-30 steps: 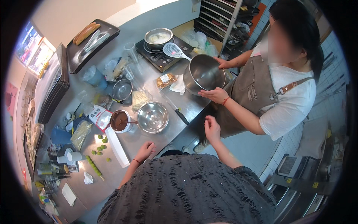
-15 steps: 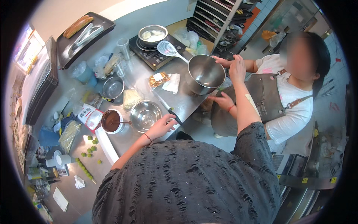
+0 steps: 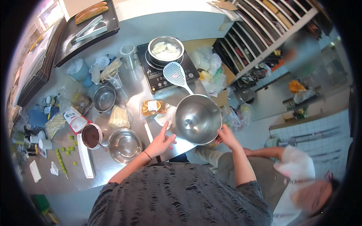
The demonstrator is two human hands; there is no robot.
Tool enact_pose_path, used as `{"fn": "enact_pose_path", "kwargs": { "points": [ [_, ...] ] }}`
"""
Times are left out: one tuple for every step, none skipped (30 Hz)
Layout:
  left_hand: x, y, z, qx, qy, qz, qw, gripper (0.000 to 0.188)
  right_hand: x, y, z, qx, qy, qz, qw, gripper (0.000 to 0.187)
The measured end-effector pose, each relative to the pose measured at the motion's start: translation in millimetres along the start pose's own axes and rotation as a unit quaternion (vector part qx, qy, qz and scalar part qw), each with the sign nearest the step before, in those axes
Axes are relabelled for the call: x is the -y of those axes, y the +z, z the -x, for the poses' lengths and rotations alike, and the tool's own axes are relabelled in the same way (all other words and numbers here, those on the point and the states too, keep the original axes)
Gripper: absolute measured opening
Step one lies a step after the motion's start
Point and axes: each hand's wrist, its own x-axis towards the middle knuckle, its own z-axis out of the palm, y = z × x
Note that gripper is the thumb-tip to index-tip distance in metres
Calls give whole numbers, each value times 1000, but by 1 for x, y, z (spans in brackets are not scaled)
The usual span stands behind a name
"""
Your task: The person threads green grapes onto a wooden skewer, wipes the skewer with a paper towel, and places it on a tray. Then the person scoops cooked white pieces from a pot into a metal bowl and weighs them on a digital scale. Finally, the person puts on a disposable glove and handles yellow items from a blue bag.
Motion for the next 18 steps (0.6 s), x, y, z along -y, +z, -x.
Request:
{"fn": "enact_pose_path", "kwargs": {
  "points": [
    [-5,7,-11,-28,-16,4,999,84,5,-7,-9,49,28,5,998,22],
    [-10,13,-19,-58,-23,17,998,84,8,-17,-19,114,49,-13,992,24],
    [-14,17,-28,-82,-31,36,996,84,12,-28,-39,202,42,-49,977,25],
    [-17,18,-36,-127,-28,27,991,79,16,-46,-65,218,49,2,975,33],
    [-19,18,-40,-163,-35,28,986,74,16,-55,-100,120,-14,83,989,35],
    [-20,20,-42,-197,-44,32,979,70,17,-59,-141,34,-83,151,985,37],
    [-20,23,-43,-246,-83,25,965,66,14,-59,-178,-63,-122,225,965,39],
    [-20,25,-44,-248,-59,41,966,63,7,-44,-212,-108,-289,287,907,39],
    [-19,29,-45,-266,-61,44,961,59,0,-22,-243,-165,-414,345,826,38],
    [-19,31,-45,-282,-49,49,957,56,-4,-2,-269,-147,-419,359,821,38],
    [-18,34,-46,-300,-64,35,951,56,-8,14,-287,-132,-413,371,821,37],
    [-17,37,-46,-314,-70,26,946,55,-11,24,-299,-82,-365,312,873,36],
    [-17,39,-47,-327,-76,17,942,55,-10,34,-306,-30,-312,252,916,35],
    [-16,42,-47,-346,-70,31,935,52,-9,39,-305,13,-214,204,955,34],
    [-16,44,-48,-356,-69,30,932,51,-5,37,-300,21,-243,177,954,32],
    [-15,46,-48,-365,-66,31,928,51,0,28,-292,18,-231,165,959,29],
    [-15,48,-49,-372,-73,32,925,50,8,16,-284,16,-198,160,967,27],
    [-15,50,-49,-377,-62,27,924,49,19,2,-279,-6,-245,199,949,25]
  ]
}}
